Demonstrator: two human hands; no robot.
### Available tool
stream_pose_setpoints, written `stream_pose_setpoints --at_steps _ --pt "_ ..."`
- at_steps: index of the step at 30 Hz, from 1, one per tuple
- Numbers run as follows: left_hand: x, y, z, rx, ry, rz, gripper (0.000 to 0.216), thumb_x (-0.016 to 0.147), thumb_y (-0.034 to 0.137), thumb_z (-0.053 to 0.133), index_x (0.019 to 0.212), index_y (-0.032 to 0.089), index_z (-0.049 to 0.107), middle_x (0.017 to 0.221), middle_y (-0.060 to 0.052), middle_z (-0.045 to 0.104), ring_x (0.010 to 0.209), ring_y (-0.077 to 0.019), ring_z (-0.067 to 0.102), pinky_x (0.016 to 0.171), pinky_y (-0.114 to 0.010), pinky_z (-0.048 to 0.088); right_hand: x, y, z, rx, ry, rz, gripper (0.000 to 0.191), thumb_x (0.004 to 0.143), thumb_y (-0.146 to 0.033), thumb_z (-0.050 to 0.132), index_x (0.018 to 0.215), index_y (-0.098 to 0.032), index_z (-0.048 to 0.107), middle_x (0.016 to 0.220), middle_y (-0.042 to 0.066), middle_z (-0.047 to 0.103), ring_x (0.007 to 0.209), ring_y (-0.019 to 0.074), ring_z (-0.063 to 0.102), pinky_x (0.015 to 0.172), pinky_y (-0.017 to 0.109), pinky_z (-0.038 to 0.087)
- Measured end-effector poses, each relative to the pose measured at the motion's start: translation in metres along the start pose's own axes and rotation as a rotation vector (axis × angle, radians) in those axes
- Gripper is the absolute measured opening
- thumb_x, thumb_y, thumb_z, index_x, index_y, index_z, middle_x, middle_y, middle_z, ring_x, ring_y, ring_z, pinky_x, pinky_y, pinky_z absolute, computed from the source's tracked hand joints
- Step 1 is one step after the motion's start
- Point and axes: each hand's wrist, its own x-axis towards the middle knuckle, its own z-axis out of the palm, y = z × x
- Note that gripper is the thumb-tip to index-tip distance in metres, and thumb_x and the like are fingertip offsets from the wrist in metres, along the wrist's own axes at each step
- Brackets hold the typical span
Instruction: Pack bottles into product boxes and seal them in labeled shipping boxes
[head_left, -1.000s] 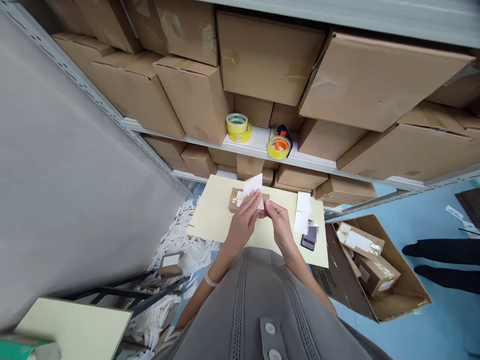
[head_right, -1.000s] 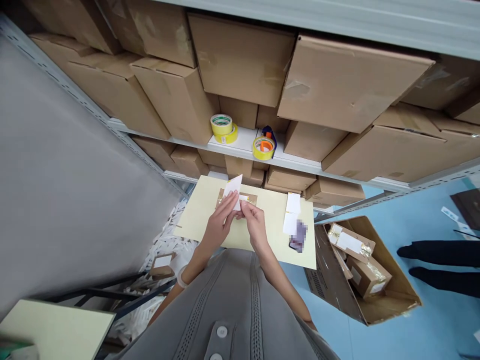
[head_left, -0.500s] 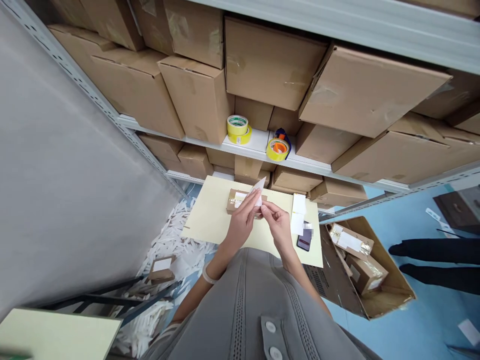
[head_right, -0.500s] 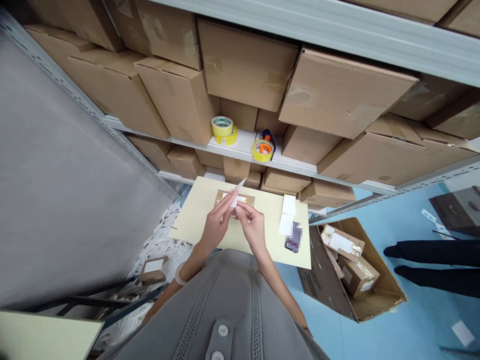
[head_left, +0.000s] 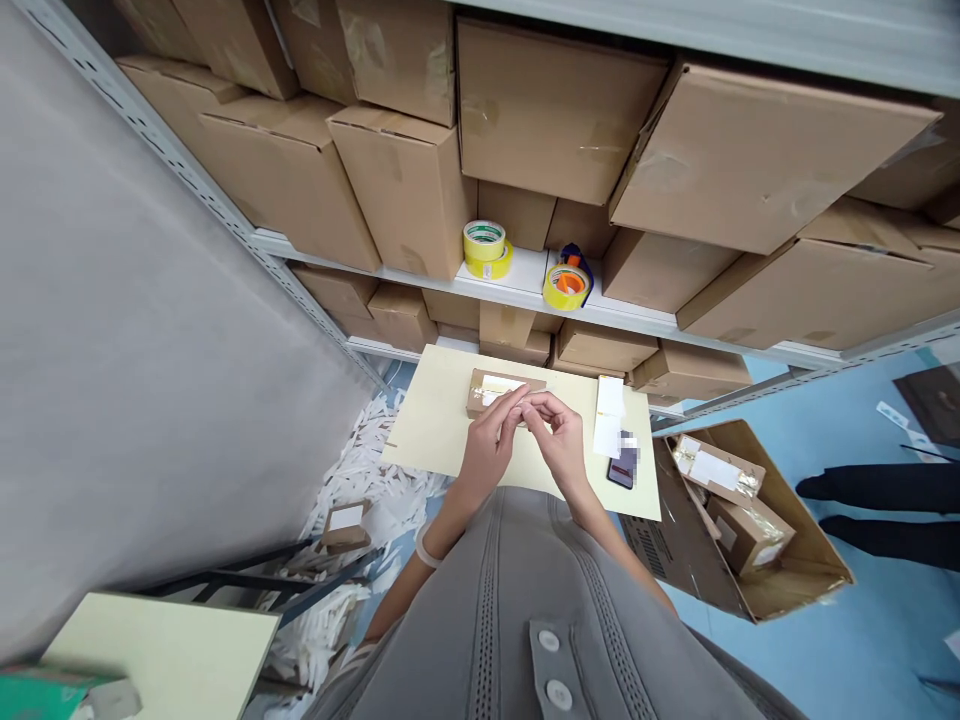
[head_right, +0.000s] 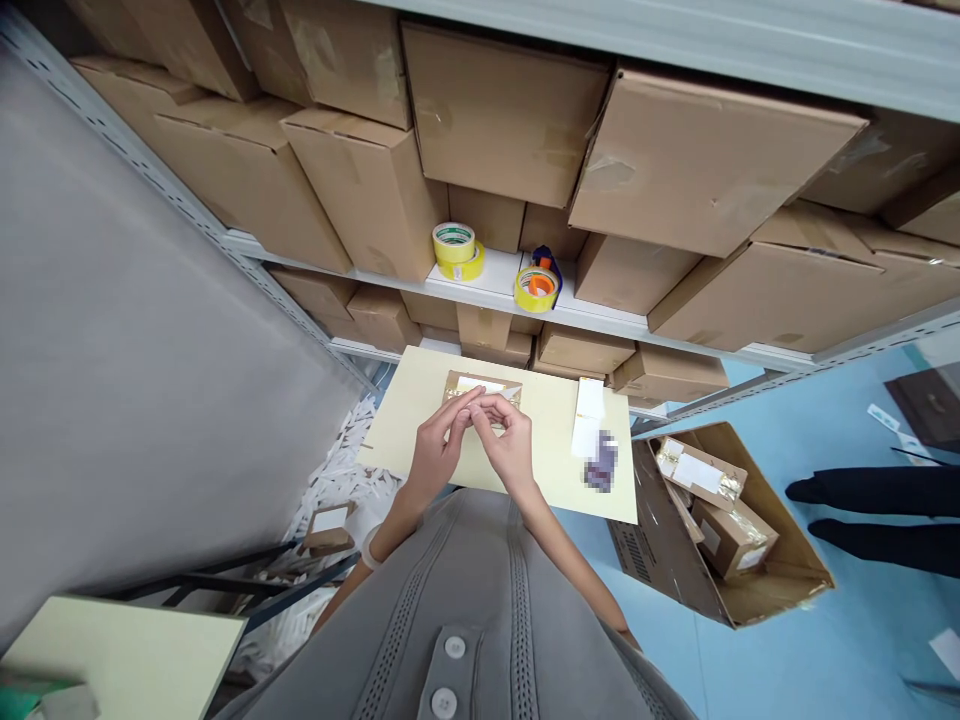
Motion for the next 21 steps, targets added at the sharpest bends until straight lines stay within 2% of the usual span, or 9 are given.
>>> stream_pose_setpoints --at_steps 6,12,21 --pt "-0.0059 -0.0004 -0.004 0.079 0.004 0.035 0.04 0.102 0.034 0.034 0.135 0.025 0.055 0.133 -0.006 0.062 0.124 -0.0181 0.057 0.105 -0.036 0.047 -0.004 -0.0011 0.0036 -0.05 -0.031 -0.021 0.029 0.091 -0.047 0.056 0.089 -0.022 0.069 0.078 0.002 0.069 0.078 0.0173 0.064 0.077 0.032 0.053" --pt "-0.0087 -0.0045 -0.0044 0.111 -0.03 0.076 0.041 0.102 0.033 0.033 0.137 0.026 0.052 0.134 -0.006 0.061 0.127 -0.0186 0.054 0.108 -0.039 0.045 -0.0043 0.0011 0.0036 -0.099 -0.001 -0.037 0.024 0.09 -0.043 0.058 0.085 -0.022 0.068 0.076 0.001 0.066 0.072 0.0155 0.061 0.071 0.029 0.05" --pt "-0.0055 0.0032 -0.0011 -0.004 -0.04 -0.03 0.041 0.102 0.035 0.036 0.136 0.024 0.055 0.133 -0.007 0.062 0.123 -0.0185 0.057 0.104 -0.035 0.047 -0.0047 0.0052 0.0005 -0.093 0.022 -0.057 0.023 0.093 -0.043 0.054 0.091 -0.023 0.065 0.081 0.001 0.065 0.076 0.0155 0.061 0.073 0.028 0.051"
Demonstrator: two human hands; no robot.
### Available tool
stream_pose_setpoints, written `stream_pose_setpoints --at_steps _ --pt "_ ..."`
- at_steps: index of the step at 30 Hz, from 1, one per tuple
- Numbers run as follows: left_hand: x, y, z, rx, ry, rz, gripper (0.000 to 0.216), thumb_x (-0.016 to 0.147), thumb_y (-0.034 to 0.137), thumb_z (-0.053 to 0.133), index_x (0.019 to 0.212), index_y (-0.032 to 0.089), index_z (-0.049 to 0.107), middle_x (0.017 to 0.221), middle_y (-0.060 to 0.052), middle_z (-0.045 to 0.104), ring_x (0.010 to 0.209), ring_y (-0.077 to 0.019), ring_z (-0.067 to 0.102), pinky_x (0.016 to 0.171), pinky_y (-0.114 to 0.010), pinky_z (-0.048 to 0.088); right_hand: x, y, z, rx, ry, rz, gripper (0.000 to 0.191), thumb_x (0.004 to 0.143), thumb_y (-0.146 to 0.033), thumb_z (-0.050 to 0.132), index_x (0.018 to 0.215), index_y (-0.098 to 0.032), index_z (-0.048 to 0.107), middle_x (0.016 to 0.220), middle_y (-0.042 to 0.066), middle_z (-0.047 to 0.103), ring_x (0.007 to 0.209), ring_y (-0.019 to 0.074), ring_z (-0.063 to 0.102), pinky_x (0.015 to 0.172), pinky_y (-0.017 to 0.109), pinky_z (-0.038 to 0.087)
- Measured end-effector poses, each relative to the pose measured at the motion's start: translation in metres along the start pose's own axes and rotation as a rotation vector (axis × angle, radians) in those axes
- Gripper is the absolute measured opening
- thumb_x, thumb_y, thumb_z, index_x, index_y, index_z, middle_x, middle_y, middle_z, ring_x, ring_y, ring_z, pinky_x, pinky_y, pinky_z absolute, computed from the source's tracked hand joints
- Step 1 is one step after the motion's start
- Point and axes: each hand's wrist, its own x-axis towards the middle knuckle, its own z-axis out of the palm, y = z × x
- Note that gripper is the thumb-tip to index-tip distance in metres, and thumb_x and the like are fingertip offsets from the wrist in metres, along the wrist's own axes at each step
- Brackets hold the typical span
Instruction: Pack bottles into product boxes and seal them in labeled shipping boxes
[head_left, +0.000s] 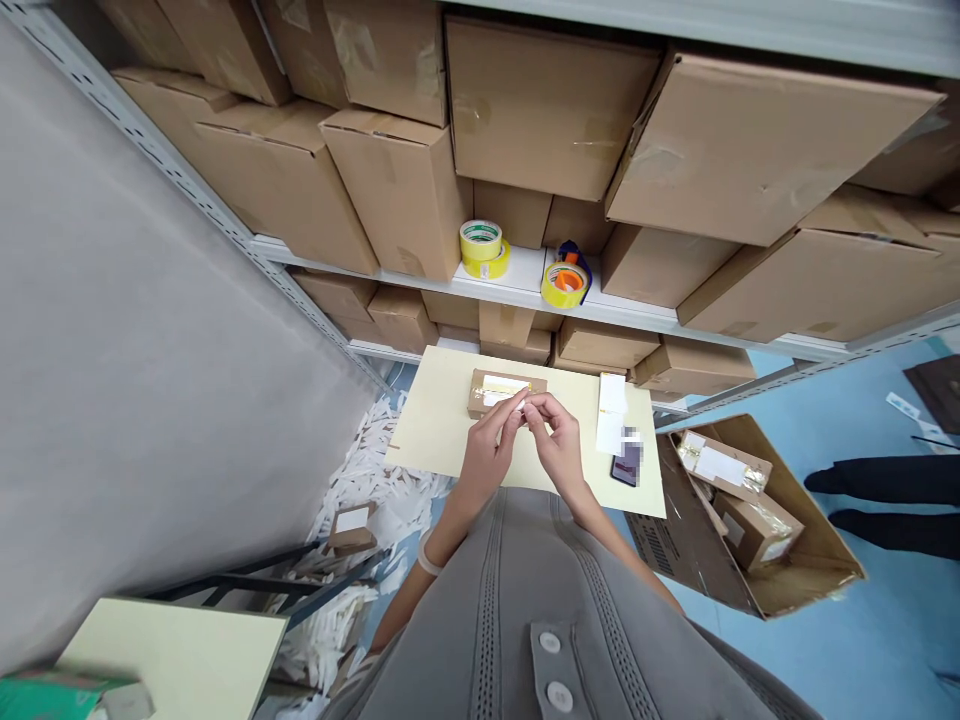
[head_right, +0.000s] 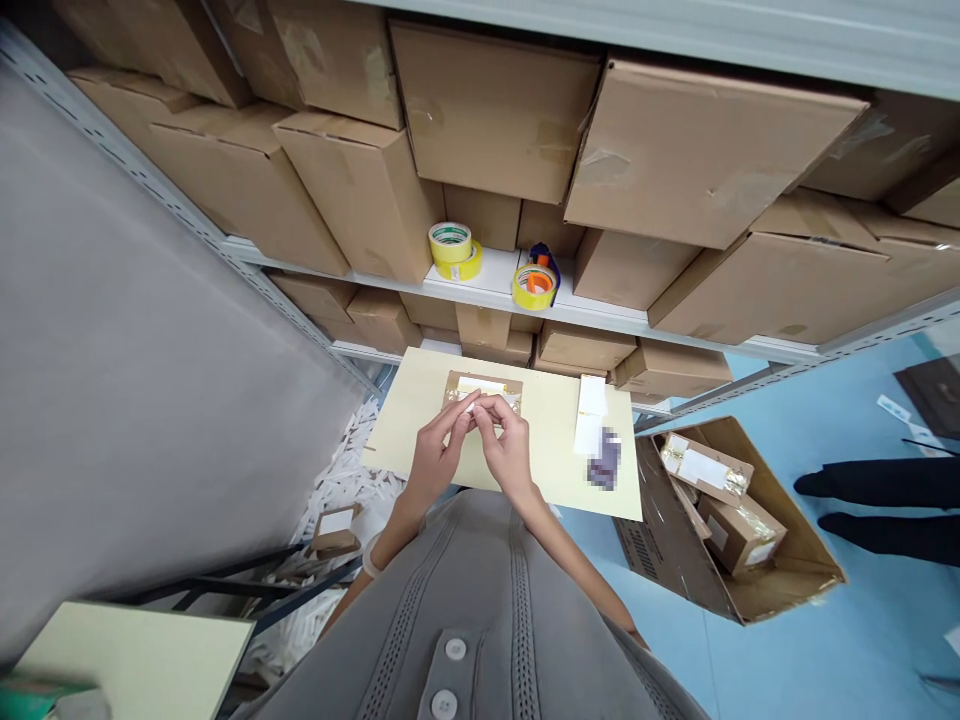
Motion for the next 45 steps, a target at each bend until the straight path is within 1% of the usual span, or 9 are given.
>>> stream_pose_setpoints --at_steps 5,10,17,20,24,30,36,41,45 --pt "0.003 -0.001 0.003 -0.002 0.0 -0.007 0.04 0.101 0.036 0.037 0.133 0.023 0.057 0.133 -0.007 0.062 0.123 -0.0192 0.057 0.104 -0.035 0.047 0.001 0.003 -0.003 -0.019 -0.016 -0.014 0.023 0.095 -0.042 0.051 0.092 -0.023 0.064 0.081 0.0 0.064 0.076 0.015 0.061 0.07 0.026 0.049" --pt "0.004 -0.002 0.004 0.009 0.013 0.007 0.04 0.101 0.035 0.039 0.134 0.023 0.057 0.131 -0.007 0.063 0.122 -0.0194 0.058 0.102 -0.036 0.048 0.003 0.003 -0.004 -0.04 -0.02 -0.03 0.022 0.095 -0.04 0.05 0.092 -0.022 0.063 0.081 0.001 0.064 0.08 0.0157 0.061 0.071 0.027 0.049" --pt "0.007 -0.004 0.004 0.064 0.001 0.062 0.039 0.101 0.029 0.039 0.137 0.025 0.054 0.133 -0.006 0.062 0.124 -0.0187 0.057 0.104 -0.036 0.047 0.006 0.0 -0.005 0.046 -0.048 0.013 0.021 0.095 -0.039 0.05 0.091 -0.023 0.062 0.082 0.0 0.063 0.077 0.0149 0.059 0.074 0.028 0.048" --pt "0.009 -0.006 0.005 0.087 -0.01 0.073 0.039 0.101 0.028 0.038 0.137 0.025 0.053 0.134 -0.006 0.062 0.125 -0.0184 0.056 0.104 -0.036 0.047 0.008 0.0 -0.005 0.048 -0.026 0.02 0.02 0.094 -0.038 0.052 0.087 -0.022 0.062 0.08 0.0 0.062 0.076 0.0151 0.059 0.074 0.028 0.049" --pt "0.011 -0.008 0.007 0.108 -0.015 0.091 0.04 0.101 0.028 0.037 0.138 0.026 0.052 0.135 -0.006 0.061 0.125 -0.0185 0.056 0.104 -0.037 0.047 0.011 0.002 -0.007 -0.006 0.022 0.009 0.018 0.092 -0.037 0.054 0.085 -0.022 0.062 0.078 0.0 0.062 0.074 0.0147 0.059 0.072 0.028 0.048" --pt "0.019 -0.007 0.008 0.142 -0.031 0.129 0.04 0.101 0.029 0.036 0.138 0.025 0.052 0.134 -0.006 0.061 0.125 -0.018 0.056 0.105 -0.036 0.047 0.014 -0.001 -0.011 0.044 0.011 0.024 0.022 0.094 -0.038 0.049 0.087 -0.022 0.062 0.078 0.0 0.064 0.074 0.0155 0.061 0.071 0.028 0.05" --pt "0.035 0.001 0.005 0.2 -0.041 0.189 0.041 0.101 0.03 0.036 0.139 0.024 0.052 0.134 -0.007 0.062 0.124 -0.0185 0.057 0.104 -0.036 0.047 0.027 -0.013 -0.016 -0.069 0.066 -0.073 0.016 0.09 -0.035 0.056 0.083 -0.022 0.061 0.071 -0.001 0.061 0.069 0.0148 0.059 0.069 0.027 0.05" --pt "0.053 0.022 -0.004 0.154 -0.011 0.211 0.041 0.101 0.03 0.036 0.138 0.023 0.052 0.134 -0.008 0.062 0.123 -0.0184 0.058 0.102 -0.033 0.048 0.047 -0.035 -0.023 -0.073 0.003 -0.211 0.016 0.091 -0.035 0.056 0.088 -0.021 0.064 0.076 0.0 0.063 0.07 0.0146 0.059 0.068 0.027 0.049" --pt "0.065 0.043 -0.01 0.107 0.065 0.227 0.04 0.101 0.031 0.038 0.136 0.024 0.055 0.131 -0.007 0.063 0.12 -0.0183 0.06 0.101 -0.032 0.048 0.061 -0.055 -0.023 -0.084 -0.021 -0.296 0.018 0.092 -0.037 0.056 0.09 -0.021 0.065 0.08 0.0 0.063 0.072 0.0145 0.059 0.07 0.027 0.048"
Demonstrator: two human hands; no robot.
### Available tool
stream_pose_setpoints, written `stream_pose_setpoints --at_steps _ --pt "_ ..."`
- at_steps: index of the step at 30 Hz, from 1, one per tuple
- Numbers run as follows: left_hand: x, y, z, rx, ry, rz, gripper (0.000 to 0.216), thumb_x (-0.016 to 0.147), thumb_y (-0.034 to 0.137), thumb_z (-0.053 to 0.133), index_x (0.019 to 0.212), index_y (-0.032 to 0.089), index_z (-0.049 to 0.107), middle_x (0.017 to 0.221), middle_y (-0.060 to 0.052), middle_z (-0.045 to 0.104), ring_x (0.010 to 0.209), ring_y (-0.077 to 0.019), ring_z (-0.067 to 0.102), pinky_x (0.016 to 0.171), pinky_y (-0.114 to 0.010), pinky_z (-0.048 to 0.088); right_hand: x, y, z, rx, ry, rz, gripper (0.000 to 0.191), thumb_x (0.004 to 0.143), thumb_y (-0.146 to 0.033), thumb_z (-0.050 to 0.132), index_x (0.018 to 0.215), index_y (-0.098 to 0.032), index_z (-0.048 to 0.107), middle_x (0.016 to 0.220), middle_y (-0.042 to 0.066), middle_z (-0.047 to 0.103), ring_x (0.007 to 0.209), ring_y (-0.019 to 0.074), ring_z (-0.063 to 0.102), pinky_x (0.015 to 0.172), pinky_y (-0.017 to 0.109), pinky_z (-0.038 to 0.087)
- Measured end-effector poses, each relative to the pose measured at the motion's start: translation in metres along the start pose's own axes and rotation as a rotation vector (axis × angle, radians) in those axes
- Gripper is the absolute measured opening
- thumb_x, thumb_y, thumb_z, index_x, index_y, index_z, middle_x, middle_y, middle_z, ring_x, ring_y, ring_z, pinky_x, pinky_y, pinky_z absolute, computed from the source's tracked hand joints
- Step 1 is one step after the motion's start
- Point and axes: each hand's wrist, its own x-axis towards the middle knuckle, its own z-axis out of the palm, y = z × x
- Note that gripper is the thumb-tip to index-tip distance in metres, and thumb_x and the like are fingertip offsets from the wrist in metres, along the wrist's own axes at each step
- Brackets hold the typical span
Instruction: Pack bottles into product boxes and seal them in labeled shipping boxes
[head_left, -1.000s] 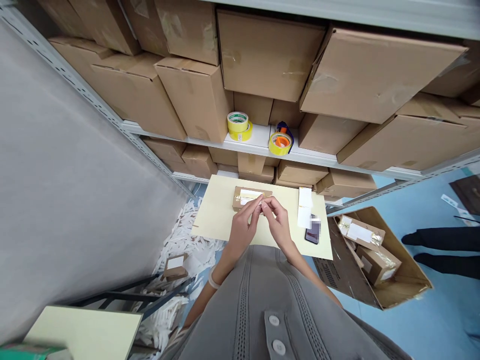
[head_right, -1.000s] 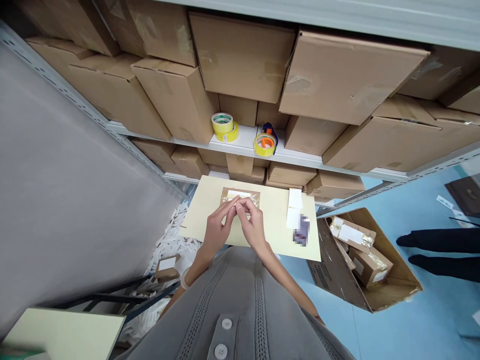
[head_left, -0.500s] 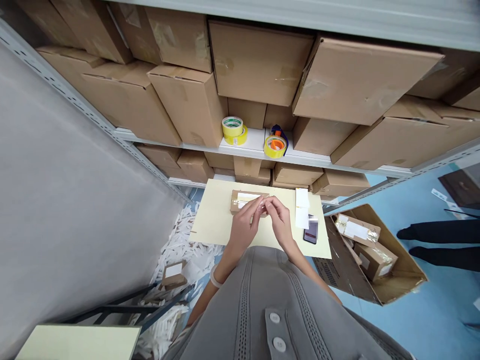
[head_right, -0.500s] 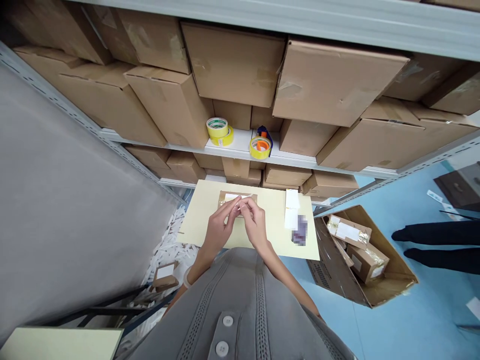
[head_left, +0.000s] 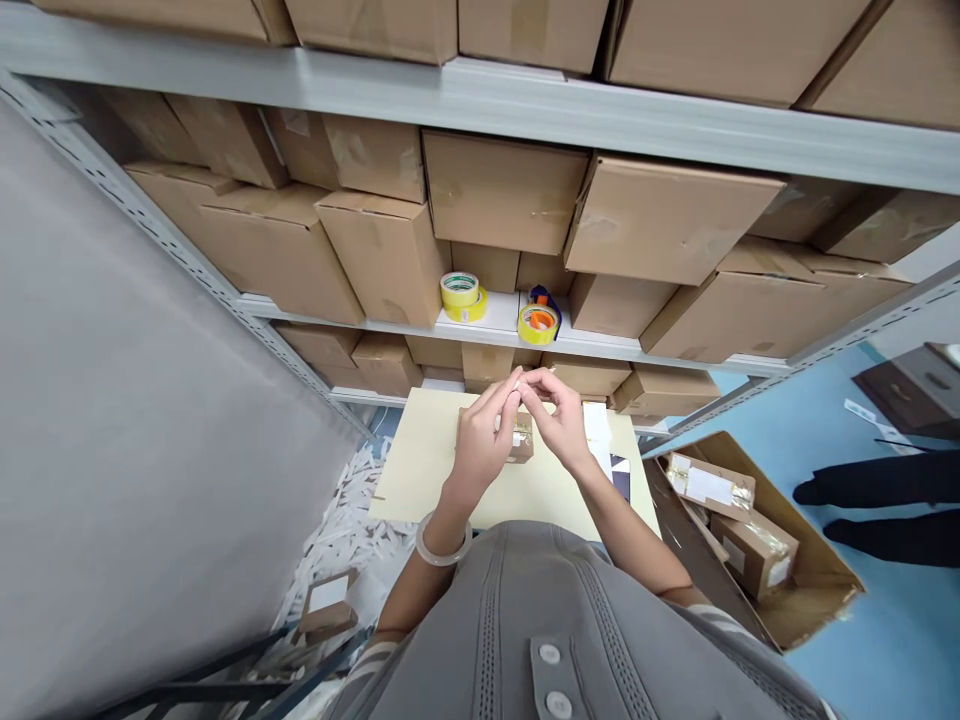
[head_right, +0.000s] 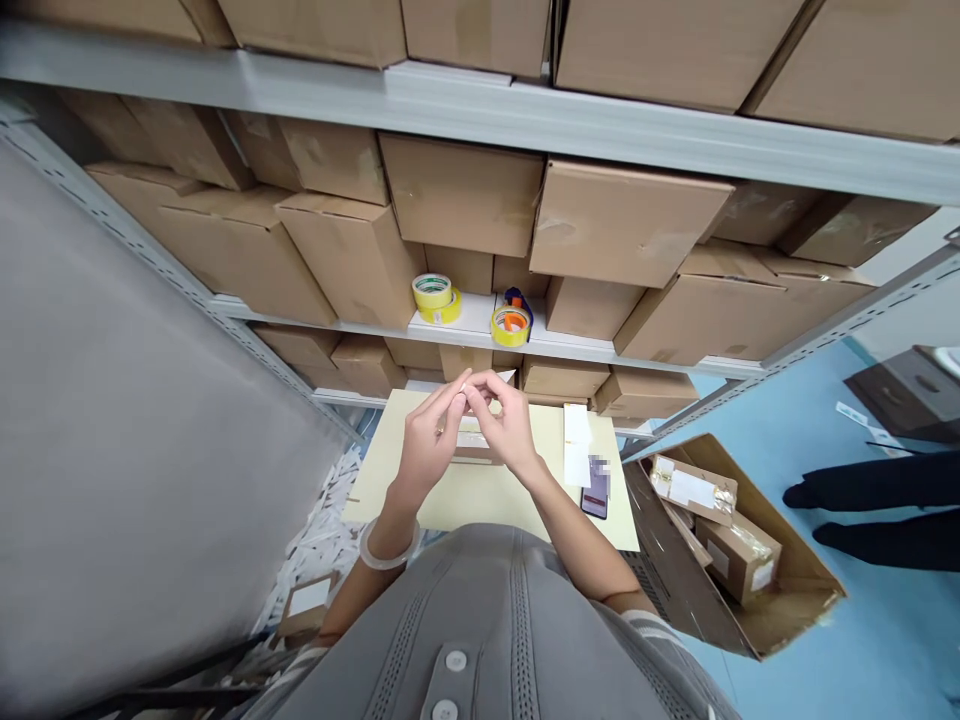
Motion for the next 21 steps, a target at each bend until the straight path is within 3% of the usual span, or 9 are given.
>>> stream_pose_setpoints --at_steps 7,12,17,21 --pt "0.014 0.019 -0.005 -0.039 0.169 -0.016 0.035 0.099 0.032 0.043 0.125 0.021 0.065 0.124 -0.009 0.067 0.113 -0.0196 0.064 0.098 -0.032 0.05 0.015 -0.018 0.009 0.007 0.034 -0.093 0.016 0.091 -0.033 0.056 0.084 -0.021 0.063 0.076 -0.001 0.06 0.068 0.0128 0.053 0.066 0.025 0.044" --pt "0.01 0.022 -0.006 -0.107 0.206 -0.134 0.033 0.098 0.036 0.045 0.111 0.02 0.07 0.112 -0.008 0.072 0.103 -0.0204 0.067 0.09 -0.032 0.053 0.009 -0.016 0.019 -0.013 0.118 -0.113 0.013 0.088 -0.026 0.056 0.076 -0.021 0.059 0.067 -0.003 0.056 0.063 0.0123 0.048 0.062 0.024 0.041" --pt "0.004 0.012 -0.008 -0.127 0.241 -0.29 0.037 0.095 0.046 0.046 0.09 0.019 0.07 0.088 -0.005 0.072 0.082 -0.0187 0.066 0.074 -0.027 0.053 0.002 -0.008 0.026 -0.002 0.064 -0.08 0.013 0.084 -0.023 0.055 0.072 -0.023 0.059 0.068 -0.001 0.06 0.063 0.0144 0.052 0.062 0.027 0.042" --pt "0.002 0.001 -0.012 -0.077 0.309 -0.384 0.04 0.093 0.05 0.047 0.071 0.019 0.059 0.063 0.001 0.058 0.062 -0.0131 0.053 0.058 -0.022 0.043 -0.001 -0.005 0.028 0.036 -0.023 -0.043 0.012 0.081 -0.024 0.056 0.07 -0.023 0.059 0.066 -0.001 0.06 0.063 0.0146 0.054 0.06 0.027 0.042"
